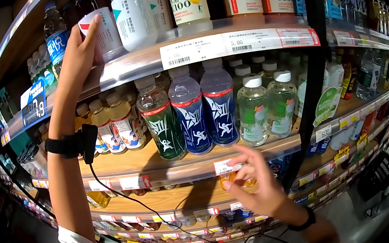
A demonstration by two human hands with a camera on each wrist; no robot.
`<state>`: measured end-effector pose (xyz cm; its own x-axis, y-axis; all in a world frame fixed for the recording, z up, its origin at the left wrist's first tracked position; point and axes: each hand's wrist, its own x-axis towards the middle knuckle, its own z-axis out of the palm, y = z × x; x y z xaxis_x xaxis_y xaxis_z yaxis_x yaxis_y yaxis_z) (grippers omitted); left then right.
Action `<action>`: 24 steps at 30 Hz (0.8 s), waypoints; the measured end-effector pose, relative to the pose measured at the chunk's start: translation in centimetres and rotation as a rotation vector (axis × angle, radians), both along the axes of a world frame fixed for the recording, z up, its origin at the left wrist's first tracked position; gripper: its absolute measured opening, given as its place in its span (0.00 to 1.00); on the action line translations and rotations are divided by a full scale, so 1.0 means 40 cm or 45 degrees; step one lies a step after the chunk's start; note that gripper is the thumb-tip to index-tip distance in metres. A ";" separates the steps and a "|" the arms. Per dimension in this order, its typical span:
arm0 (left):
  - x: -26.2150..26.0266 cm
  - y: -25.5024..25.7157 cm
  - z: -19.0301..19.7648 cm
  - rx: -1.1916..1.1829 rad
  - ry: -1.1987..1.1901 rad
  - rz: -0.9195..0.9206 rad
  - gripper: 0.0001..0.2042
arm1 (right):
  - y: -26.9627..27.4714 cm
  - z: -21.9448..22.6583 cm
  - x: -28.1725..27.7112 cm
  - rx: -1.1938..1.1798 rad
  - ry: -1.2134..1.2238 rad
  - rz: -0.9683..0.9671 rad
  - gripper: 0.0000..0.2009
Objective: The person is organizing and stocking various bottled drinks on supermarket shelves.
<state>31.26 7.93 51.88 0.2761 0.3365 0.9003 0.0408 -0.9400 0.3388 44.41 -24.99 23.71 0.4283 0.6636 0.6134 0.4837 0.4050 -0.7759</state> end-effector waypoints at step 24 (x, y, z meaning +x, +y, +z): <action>-0.005 -0.019 -0.021 0.093 0.127 0.245 0.40 | 0.184 0.680 0.333 0.447 -1.153 -1.438 0.46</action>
<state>31.05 7.17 51.06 0.3020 0.3265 0.8957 0.2515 -0.9335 0.2555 57.72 -17.62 50.90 -0.0019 0.0148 0.9999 0.9143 -0.4050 0.0077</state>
